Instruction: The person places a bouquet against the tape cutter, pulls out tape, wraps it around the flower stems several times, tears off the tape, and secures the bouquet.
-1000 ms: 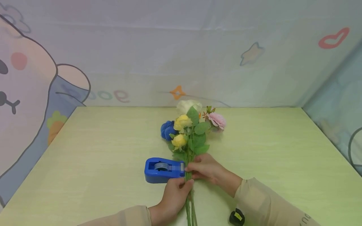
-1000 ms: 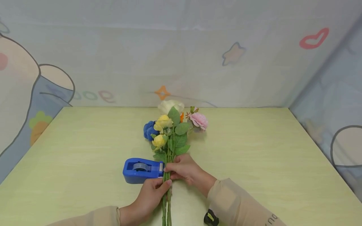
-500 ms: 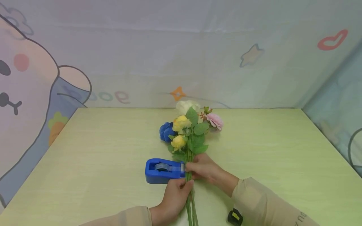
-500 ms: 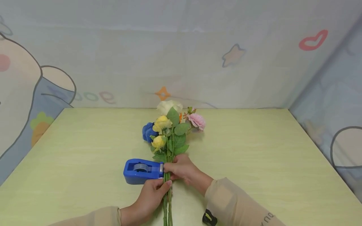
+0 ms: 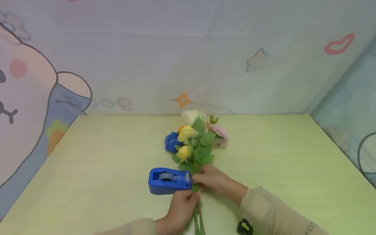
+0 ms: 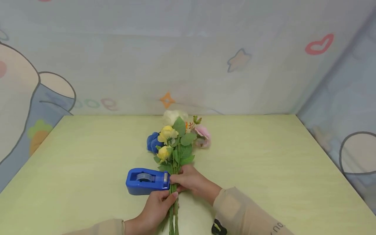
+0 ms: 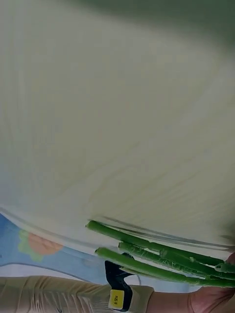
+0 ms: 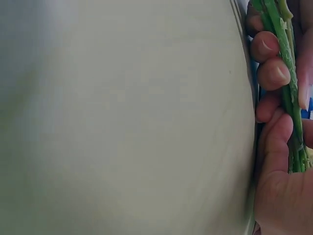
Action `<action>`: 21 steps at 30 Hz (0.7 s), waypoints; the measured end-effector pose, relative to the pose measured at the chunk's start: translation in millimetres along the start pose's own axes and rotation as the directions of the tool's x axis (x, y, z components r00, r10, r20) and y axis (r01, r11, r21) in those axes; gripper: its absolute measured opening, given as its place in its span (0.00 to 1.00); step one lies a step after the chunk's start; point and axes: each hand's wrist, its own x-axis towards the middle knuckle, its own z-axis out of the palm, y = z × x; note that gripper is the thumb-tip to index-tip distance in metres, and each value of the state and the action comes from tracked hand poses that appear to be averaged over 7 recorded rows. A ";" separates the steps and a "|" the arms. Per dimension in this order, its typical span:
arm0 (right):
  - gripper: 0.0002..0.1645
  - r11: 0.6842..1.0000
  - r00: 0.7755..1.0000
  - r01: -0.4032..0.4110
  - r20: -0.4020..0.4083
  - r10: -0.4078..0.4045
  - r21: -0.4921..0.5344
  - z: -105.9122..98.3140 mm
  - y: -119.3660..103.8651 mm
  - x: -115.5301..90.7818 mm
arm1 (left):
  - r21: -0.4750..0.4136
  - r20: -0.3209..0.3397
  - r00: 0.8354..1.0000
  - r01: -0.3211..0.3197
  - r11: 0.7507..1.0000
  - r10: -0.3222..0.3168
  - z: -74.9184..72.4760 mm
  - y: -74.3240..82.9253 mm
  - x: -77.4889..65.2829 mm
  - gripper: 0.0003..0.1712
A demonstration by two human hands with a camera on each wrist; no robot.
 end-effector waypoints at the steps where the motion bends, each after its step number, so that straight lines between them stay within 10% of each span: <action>1: 0.13 1.000 1.000 -0.012 0.014 0.012 0.005 -0.4 0.9 0.3 | -0.012 -0.002 1.000 0.002 1.000 -0.002 -0.3 -1.4 -0.4 0.18; 21: 0.11 0.951 0.982 -0.060 0.191 0.001 0.303 -13.9 9.7 2.9 | -0.030 -0.025 1.000 0.006 1.000 -0.006 2.0 -7.2 5.7 0.18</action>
